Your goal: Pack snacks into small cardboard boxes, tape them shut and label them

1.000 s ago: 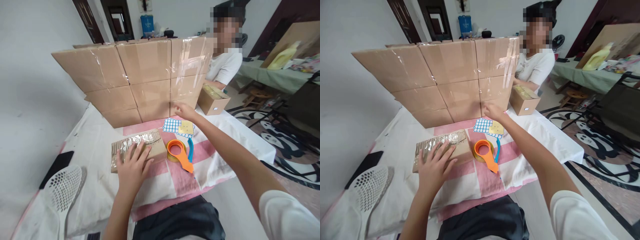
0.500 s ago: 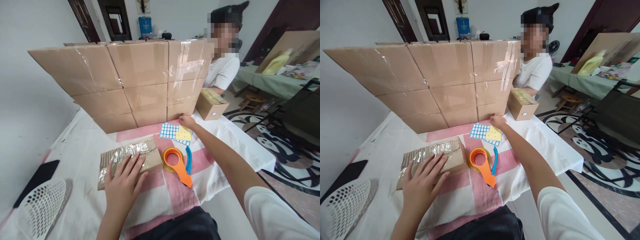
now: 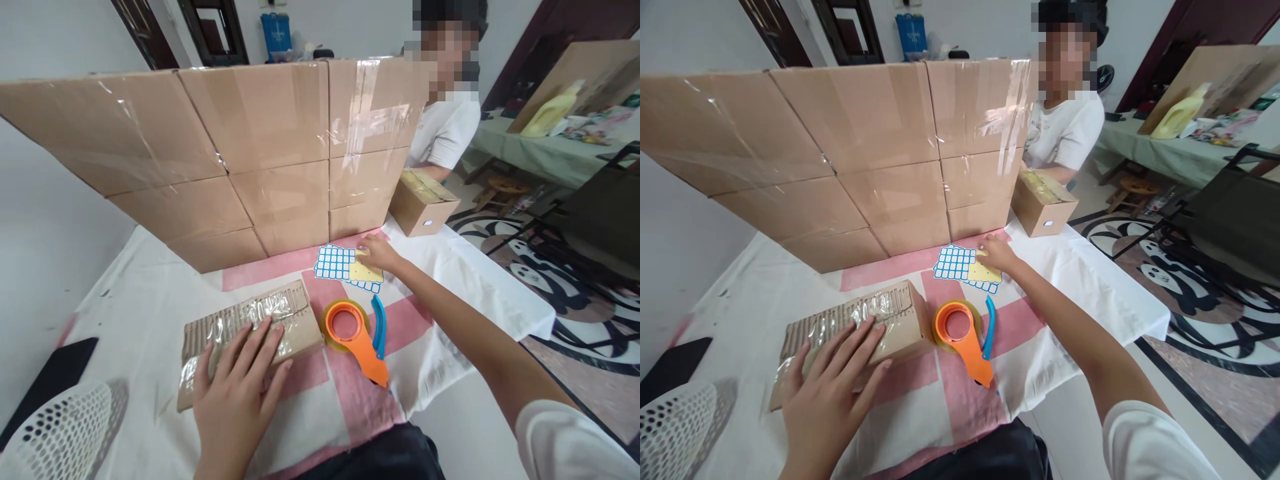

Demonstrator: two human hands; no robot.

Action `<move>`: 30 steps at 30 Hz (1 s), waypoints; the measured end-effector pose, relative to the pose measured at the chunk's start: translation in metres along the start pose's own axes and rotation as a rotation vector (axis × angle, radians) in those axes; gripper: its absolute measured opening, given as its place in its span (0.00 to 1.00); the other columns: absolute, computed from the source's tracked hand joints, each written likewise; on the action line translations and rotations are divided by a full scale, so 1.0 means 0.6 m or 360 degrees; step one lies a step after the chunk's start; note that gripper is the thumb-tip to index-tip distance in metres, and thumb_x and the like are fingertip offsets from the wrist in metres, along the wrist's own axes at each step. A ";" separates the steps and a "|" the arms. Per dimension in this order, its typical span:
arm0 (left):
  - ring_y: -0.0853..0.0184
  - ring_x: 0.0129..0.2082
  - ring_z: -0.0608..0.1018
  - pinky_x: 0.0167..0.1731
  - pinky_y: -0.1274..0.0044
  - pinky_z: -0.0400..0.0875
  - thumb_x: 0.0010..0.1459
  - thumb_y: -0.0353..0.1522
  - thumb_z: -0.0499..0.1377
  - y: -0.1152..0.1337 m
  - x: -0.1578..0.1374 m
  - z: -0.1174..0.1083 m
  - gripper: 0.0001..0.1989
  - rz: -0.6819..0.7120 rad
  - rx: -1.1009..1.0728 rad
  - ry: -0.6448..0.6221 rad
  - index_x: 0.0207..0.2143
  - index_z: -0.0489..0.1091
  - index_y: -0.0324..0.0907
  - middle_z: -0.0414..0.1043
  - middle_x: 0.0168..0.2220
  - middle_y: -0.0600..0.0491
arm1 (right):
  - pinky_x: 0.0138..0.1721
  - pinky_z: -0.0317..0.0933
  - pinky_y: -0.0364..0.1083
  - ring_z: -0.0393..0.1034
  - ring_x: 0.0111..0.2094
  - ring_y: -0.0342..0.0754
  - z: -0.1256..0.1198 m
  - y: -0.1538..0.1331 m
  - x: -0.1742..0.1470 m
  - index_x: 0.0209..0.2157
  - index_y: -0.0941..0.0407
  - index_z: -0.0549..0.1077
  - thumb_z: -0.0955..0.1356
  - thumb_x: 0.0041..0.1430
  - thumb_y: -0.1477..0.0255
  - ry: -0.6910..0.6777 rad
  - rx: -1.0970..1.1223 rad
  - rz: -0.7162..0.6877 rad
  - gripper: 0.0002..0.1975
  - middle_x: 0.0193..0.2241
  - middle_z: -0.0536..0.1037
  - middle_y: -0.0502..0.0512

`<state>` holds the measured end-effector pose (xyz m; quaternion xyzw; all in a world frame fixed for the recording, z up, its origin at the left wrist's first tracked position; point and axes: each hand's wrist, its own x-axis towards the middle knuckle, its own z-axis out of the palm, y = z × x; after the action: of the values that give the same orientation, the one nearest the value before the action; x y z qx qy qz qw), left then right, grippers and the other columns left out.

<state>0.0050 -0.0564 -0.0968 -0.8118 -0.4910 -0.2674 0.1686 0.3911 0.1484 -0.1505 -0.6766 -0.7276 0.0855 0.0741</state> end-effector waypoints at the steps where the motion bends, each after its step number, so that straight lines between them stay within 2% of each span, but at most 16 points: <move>1: 0.54 0.57 0.75 0.66 0.57 0.49 0.64 0.38 0.60 0.000 0.000 0.000 0.26 0.0003 -0.0001 -0.0004 0.64 0.66 0.52 0.73 0.61 0.55 | 0.55 0.59 0.55 0.65 0.56 0.62 0.000 -0.002 -0.004 0.52 0.54 0.73 0.72 0.57 0.58 -0.0049 -0.0001 -0.0030 0.24 0.54 0.73 0.63; 3: 0.54 0.57 0.75 0.65 0.57 0.49 0.64 0.39 0.60 0.000 0.000 -0.001 0.27 0.0005 -0.0007 -0.0010 0.65 0.65 0.53 0.73 0.61 0.54 | 0.55 0.59 0.59 0.63 0.56 0.67 -0.001 -0.005 -0.008 0.54 0.55 0.72 0.76 0.49 0.55 -0.0118 -0.0003 -0.0032 0.33 0.56 0.71 0.66; 5: 0.53 0.57 0.75 0.64 0.56 0.50 0.64 0.39 0.60 0.000 -0.001 -0.001 0.28 -0.0002 -0.0016 -0.0016 0.66 0.63 0.54 0.73 0.61 0.54 | 0.53 0.59 0.61 0.64 0.54 0.69 -0.001 -0.003 -0.006 0.53 0.56 0.72 0.77 0.47 0.55 -0.0155 0.0010 0.0009 0.34 0.53 0.72 0.67; 9: 0.53 0.57 0.76 0.64 0.56 0.51 0.63 0.39 0.60 0.000 -0.002 0.000 0.30 0.0001 -0.0009 -0.0007 0.67 0.61 0.55 0.73 0.61 0.54 | 0.47 0.61 0.54 0.69 0.46 0.62 -0.003 0.004 0.004 0.40 0.57 0.73 0.76 0.47 0.63 -0.0138 0.0104 0.0082 0.20 0.42 0.77 0.63; 12: 0.53 0.57 0.76 0.63 0.56 0.52 0.63 0.39 0.60 0.000 -0.002 0.001 0.31 0.0016 0.0020 -0.0015 0.68 0.61 0.54 0.72 0.61 0.55 | 0.42 0.60 0.49 0.68 0.42 0.56 -0.010 0.007 0.003 0.34 0.57 0.69 0.72 0.51 0.71 0.0005 0.0246 0.0084 0.09 0.39 0.76 0.62; 14: 0.53 0.57 0.75 0.63 0.56 0.53 0.63 0.39 0.60 -0.001 -0.003 0.002 0.31 0.0015 0.0028 -0.0019 0.68 0.61 0.54 0.72 0.61 0.55 | 0.39 0.60 0.48 0.68 0.39 0.52 -0.019 0.008 -0.009 0.31 0.56 0.66 0.68 0.53 0.73 0.0086 0.0391 0.0051 0.05 0.36 0.75 0.59; 18: 0.52 0.57 0.75 0.63 0.56 0.53 0.62 0.38 0.61 -0.007 -0.007 0.004 0.31 0.0031 0.0034 -0.0007 0.67 0.62 0.53 0.72 0.61 0.54 | 0.32 0.61 0.45 0.67 0.30 0.47 -0.046 0.004 -0.060 0.29 0.53 0.62 0.65 0.58 0.66 0.0114 0.0735 -0.0051 0.08 0.27 0.72 0.51; 21: 0.50 0.58 0.75 0.65 0.52 0.51 0.62 0.37 0.61 -0.006 -0.001 -0.004 0.27 0.0066 -0.0013 0.0025 0.64 0.66 0.51 0.73 0.60 0.50 | 0.33 0.65 0.45 0.71 0.32 0.48 -0.065 -0.019 -0.108 0.36 0.52 0.62 0.63 0.62 0.56 0.0287 0.1226 -0.0111 0.14 0.31 0.75 0.52; 23: 0.49 0.57 0.75 0.65 0.51 0.50 0.61 0.35 0.62 0.010 0.019 -0.016 0.22 0.0120 -0.0144 0.0118 0.58 0.71 0.50 0.76 0.57 0.48 | 0.35 0.68 0.47 0.74 0.34 0.49 -0.072 -0.048 -0.132 0.40 0.52 0.63 0.68 0.59 0.51 0.0348 0.1744 -0.0160 0.20 0.34 0.77 0.52; 25: 0.53 0.54 0.77 0.64 0.55 0.55 0.60 0.32 0.63 0.042 0.055 -0.028 0.18 0.0218 -0.0355 0.0237 0.53 0.73 0.50 0.79 0.52 0.49 | 0.33 0.68 0.46 0.75 0.32 0.49 -0.078 -0.086 -0.148 0.39 0.52 0.67 0.73 0.52 0.49 0.0237 0.2107 -0.0190 0.24 0.30 0.77 0.51; 27: 0.57 0.49 0.79 0.60 0.60 0.61 0.60 0.31 0.63 0.082 0.102 -0.033 0.15 0.0298 -0.0493 0.0295 0.50 0.73 0.50 0.80 0.49 0.51 | 0.27 0.65 0.43 0.72 0.28 0.47 -0.088 -0.124 -0.165 0.36 0.54 0.70 0.74 0.52 0.49 0.0134 0.2125 -0.0235 0.23 0.27 0.76 0.50; 30: 0.53 0.52 0.77 0.54 0.61 0.64 0.63 0.35 0.62 0.131 0.171 -0.021 0.18 0.0231 -0.0414 0.0225 0.55 0.71 0.47 0.77 0.55 0.47 | 0.30 0.65 0.43 0.71 0.30 0.46 -0.115 -0.171 -0.203 0.37 0.54 0.74 0.70 0.63 0.54 0.0249 0.1938 -0.0451 0.17 0.29 0.77 0.50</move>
<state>0.1099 -0.0266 -0.0262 -0.8392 -0.3793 -0.3722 0.1150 0.3156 0.0213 -0.0590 -0.4143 -0.6234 0.4242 0.5096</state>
